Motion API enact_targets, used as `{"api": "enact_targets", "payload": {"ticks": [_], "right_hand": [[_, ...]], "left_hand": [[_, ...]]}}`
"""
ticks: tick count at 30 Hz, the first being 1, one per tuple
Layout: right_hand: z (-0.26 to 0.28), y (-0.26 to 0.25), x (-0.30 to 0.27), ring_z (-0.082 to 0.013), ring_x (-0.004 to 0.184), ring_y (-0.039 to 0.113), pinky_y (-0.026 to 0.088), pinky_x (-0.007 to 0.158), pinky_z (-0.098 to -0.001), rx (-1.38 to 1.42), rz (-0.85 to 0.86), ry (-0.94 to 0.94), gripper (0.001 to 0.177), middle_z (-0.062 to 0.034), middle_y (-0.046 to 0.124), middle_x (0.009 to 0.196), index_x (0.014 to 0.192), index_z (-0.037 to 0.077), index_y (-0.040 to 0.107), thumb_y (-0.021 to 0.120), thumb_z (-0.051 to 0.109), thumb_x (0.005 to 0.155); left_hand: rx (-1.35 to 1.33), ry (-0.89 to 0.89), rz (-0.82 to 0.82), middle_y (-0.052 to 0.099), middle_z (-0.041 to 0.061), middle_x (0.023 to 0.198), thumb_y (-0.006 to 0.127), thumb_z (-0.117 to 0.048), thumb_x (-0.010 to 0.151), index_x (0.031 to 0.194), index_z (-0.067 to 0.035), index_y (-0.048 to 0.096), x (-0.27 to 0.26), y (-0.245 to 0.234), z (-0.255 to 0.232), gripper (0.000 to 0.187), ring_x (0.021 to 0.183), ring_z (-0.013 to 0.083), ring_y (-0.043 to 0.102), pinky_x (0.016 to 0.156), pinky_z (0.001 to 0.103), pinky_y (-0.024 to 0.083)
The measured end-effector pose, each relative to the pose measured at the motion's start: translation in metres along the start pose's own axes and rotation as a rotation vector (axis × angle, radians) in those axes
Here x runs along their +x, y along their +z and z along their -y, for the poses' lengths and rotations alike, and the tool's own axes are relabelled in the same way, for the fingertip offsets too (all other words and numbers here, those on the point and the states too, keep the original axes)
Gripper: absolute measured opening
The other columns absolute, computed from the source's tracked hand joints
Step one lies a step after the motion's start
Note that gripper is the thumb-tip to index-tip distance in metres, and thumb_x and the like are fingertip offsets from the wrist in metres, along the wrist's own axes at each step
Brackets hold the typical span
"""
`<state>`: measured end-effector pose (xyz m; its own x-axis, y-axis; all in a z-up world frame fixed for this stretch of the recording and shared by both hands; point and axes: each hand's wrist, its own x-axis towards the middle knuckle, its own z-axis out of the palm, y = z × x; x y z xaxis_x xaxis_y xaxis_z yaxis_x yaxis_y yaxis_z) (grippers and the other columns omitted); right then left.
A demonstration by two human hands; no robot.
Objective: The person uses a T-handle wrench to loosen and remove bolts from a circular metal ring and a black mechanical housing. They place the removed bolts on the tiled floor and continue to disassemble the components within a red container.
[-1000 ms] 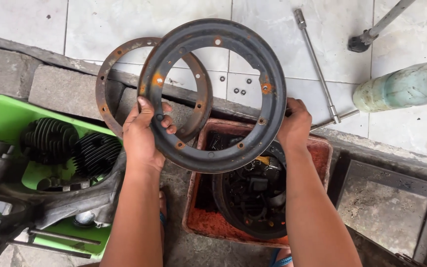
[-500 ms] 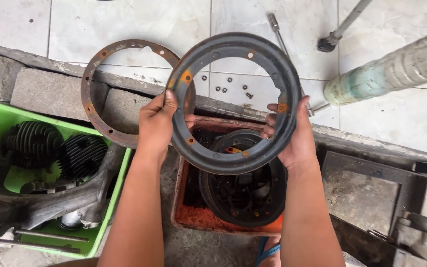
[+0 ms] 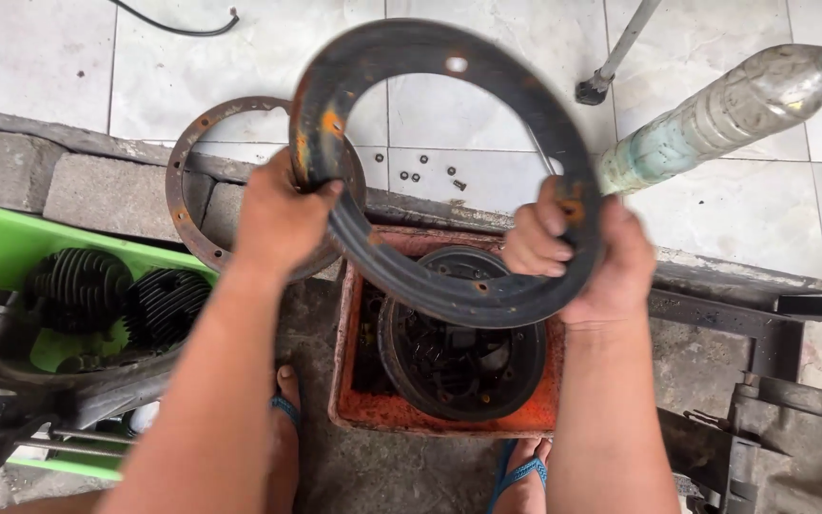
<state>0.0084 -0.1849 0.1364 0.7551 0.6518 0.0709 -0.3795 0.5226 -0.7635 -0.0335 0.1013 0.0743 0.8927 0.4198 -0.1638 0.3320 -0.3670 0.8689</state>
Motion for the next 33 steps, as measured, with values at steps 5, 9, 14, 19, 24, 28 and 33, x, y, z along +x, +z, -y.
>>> {"api": "enact_targets", "payload": {"ticks": [5,9,14,19,24,28,33], "right_hand": [[-0.035,0.086,0.030,-0.0077,0.059,0.046,0.037,0.053,-0.0241,-0.819,0.031,-0.047,0.030,0.0037,0.052,0.072,0.086,0.015,0.056,0.079,0.032,0.075],[-0.087,0.126,0.056,-0.0115,0.057,0.061,0.051,0.054,-0.0279,-1.489,0.080,0.188,0.053,0.0037,0.065,0.070,0.087,0.017,0.061,0.067,0.069,0.076],[-0.172,0.105,0.087,-0.0224,0.065,0.063,0.050,0.052,-0.0387,-1.839,0.305,0.207,0.051,-0.0025,0.063,0.074,0.101,0.012,0.058,0.069,0.060,0.089],[-0.263,0.075,0.099,-0.0281,0.092,0.068,0.053,0.093,-0.0476,-1.960,0.299,0.054,0.033,-0.0037,0.071,0.092,0.113,0.013,0.069,0.068,0.034,0.088],[-0.277,0.074,0.113,-0.0280,0.103,0.062,0.046,0.096,-0.0455,-1.955,0.322,0.084,0.046,-0.0064,0.068,0.101,0.107,0.013,0.061,0.073,0.053,0.089],[-0.291,0.064,0.107,-0.0281,0.109,0.053,0.048,0.091,-0.0444,-1.973,0.304,0.003,0.054,-0.0072,0.058,0.111,0.110,0.012,0.060,0.071,0.060,0.087],[-0.290,0.072,0.095,-0.0241,0.098,0.052,0.043,0.084,-0.0368,-2.223,0.129,-0.232,0.059,-0.0036,0.054,0.102,0.098,0.015,0.060,0.079,0.068,0.078]], "left_hand": [[0.991,-0.156,0.374,0.075,0.018,0.124,0.055,0.000,0.087,0.137,-0.008,0.065,-0.030,-0.100,-0.128,0.052,0.115,0.0406,0.073,0.096,0.055,0.058],[1.221,-0.399,0.424,0.073,0.010,0.129,0.038,-0.020,0.105,0.137,-0.016,0.055,-0.089,-0.138,-0.159,0.037,0.119,0.0326,0.074,0.098,0.051,0.062],[1.153,-0.352,0.624,0.074,0.009,0.115,0.051,-0.021,0.095,0.117,-0.017,0.062,-0.088,-0.140,-0.147,0.024,0.111,0.0367,0.070,0.092,0.051,0.056],[1.118,-0.237,0.665,0.073,0.013,0.110,0.043,-0.004,0.098,0.120,-0.009,0.062,-0.050,-0.138,-0.138,0.030,0.100,0.0327,0.072,0.092,0.049,0.056],[1.131,-0.379,0.600,0.071,0.016,0.134,0.053,-0.020,0.099,0.133,-0.009,0.059,-0.019,-0.153,-0.132,0.036,0.127,0.0360,0.066,0.112,0.055,0.050],[1.147,-0.432,0.512,0.057,0.012,0.154,0.050,-0.022,0.096,0.161,-0.027,0.036,-0.007,-0.167,-0.117,0.067,0.145,0.0417,0.054,0.116,0.056,0.049],[1.036,-0.451,0.494,0.045,0.011,0.163,0.053,-0.019,0.095,0.164,-0.031,0.031,-0.008,-0.164,-0.128,0.073,0.151,0.0388,0.045,0.123,0.055,0.041]]}}
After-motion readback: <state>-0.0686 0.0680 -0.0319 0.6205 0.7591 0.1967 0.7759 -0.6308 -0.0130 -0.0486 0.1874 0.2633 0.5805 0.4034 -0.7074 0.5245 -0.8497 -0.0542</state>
